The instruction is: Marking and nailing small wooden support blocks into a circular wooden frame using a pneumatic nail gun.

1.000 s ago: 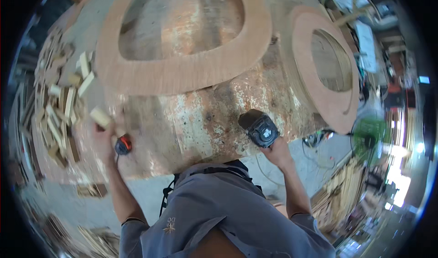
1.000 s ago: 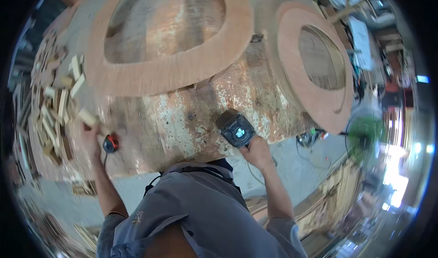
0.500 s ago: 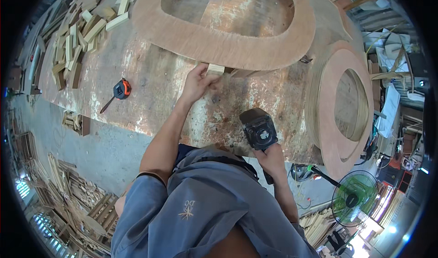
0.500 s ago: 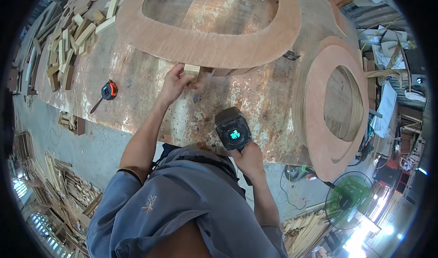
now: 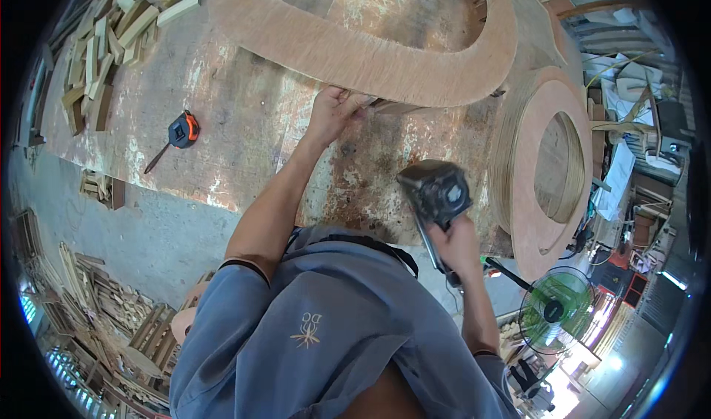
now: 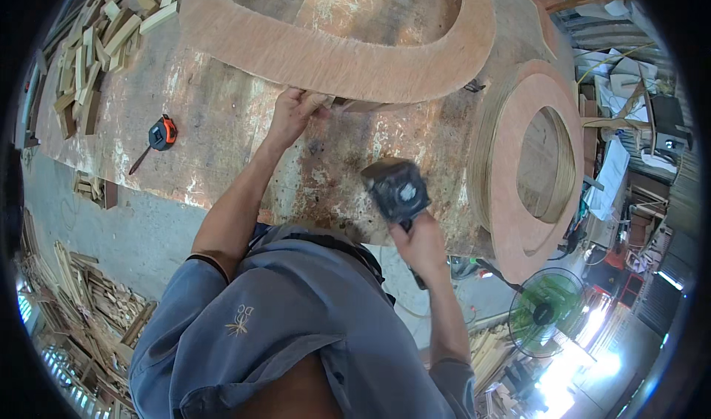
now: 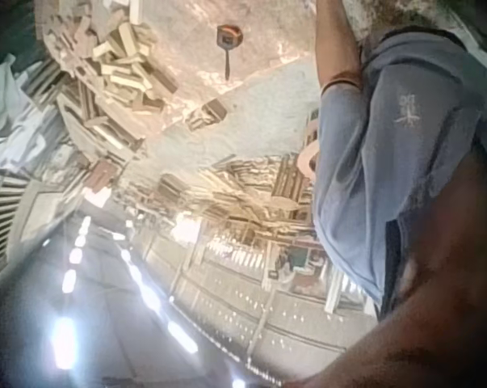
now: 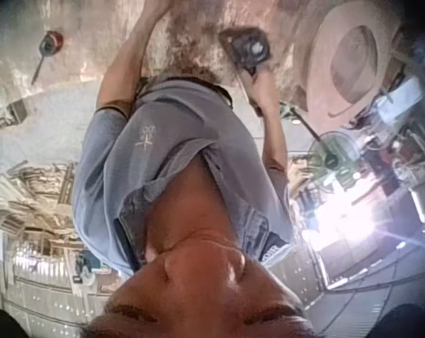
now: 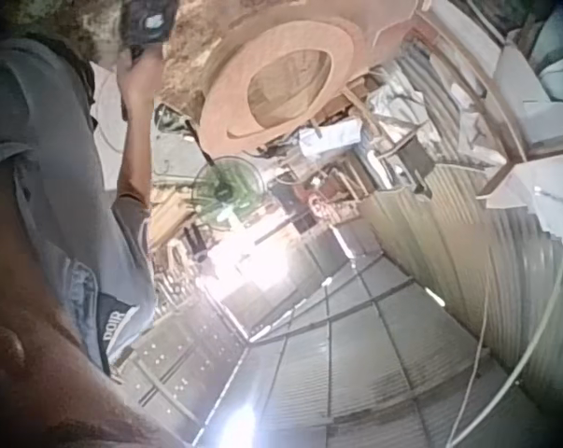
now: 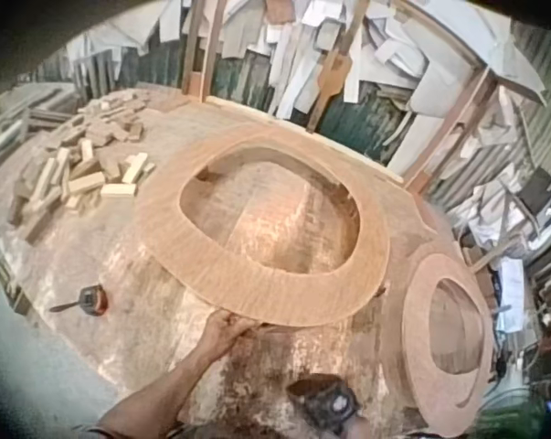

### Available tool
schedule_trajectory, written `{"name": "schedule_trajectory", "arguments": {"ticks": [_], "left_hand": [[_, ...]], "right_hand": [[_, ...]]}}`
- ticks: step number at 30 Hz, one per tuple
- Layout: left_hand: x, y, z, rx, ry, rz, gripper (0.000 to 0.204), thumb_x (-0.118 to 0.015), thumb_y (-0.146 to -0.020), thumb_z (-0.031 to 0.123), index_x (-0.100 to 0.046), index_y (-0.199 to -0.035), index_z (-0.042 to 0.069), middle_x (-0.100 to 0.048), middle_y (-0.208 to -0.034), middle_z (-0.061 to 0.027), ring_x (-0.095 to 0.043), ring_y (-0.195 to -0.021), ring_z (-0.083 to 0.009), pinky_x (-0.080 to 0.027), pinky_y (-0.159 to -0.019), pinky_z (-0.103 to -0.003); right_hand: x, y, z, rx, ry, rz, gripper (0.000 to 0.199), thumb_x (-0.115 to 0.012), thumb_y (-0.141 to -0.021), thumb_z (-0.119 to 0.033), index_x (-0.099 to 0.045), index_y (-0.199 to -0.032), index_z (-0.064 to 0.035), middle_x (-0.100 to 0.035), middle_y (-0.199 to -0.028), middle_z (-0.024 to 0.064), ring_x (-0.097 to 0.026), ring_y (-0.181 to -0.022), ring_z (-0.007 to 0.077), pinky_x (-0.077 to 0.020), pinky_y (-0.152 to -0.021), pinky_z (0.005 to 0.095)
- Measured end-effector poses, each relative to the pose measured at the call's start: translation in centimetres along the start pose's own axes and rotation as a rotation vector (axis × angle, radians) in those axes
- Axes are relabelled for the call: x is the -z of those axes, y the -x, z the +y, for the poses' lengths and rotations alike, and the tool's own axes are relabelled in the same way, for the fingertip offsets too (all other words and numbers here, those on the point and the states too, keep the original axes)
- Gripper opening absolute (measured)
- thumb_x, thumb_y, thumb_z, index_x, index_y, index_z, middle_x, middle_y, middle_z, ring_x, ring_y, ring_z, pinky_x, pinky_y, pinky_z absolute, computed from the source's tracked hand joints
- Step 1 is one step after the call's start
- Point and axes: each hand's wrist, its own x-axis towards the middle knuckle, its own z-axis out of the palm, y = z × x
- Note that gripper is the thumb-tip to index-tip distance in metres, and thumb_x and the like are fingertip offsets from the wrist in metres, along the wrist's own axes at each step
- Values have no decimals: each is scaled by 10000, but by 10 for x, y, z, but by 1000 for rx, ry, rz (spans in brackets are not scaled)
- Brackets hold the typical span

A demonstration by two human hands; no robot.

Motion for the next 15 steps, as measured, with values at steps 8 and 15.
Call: {"name": "schedule_trajectory", "arguments": {"ticks": [8,15], "left_hand": [[-16,6,-1,-68,143,114,179,-670,-885,67,-625,-1045,-1,-650,-853,-16,-586,-707,-95,-487,-618,-252],[-13,3,-10,-92,152,81,170,-660,-891,56,-629,-1048,-1,-655,-840,-19,-572,-680,-89,-468,-598,-232]], "right_hand": [[86,-22,-66,-15,-436,95,160,-661,-820,-85,-625,-914,38,-605,-647,33,-569,-511,114,-440,-461,254],[122,-72,-117,84,-276,-77,204,-675,-816,-72,-573,-940,54,-584,-718,41,-552,-511,92,-428,-445,239]]}}
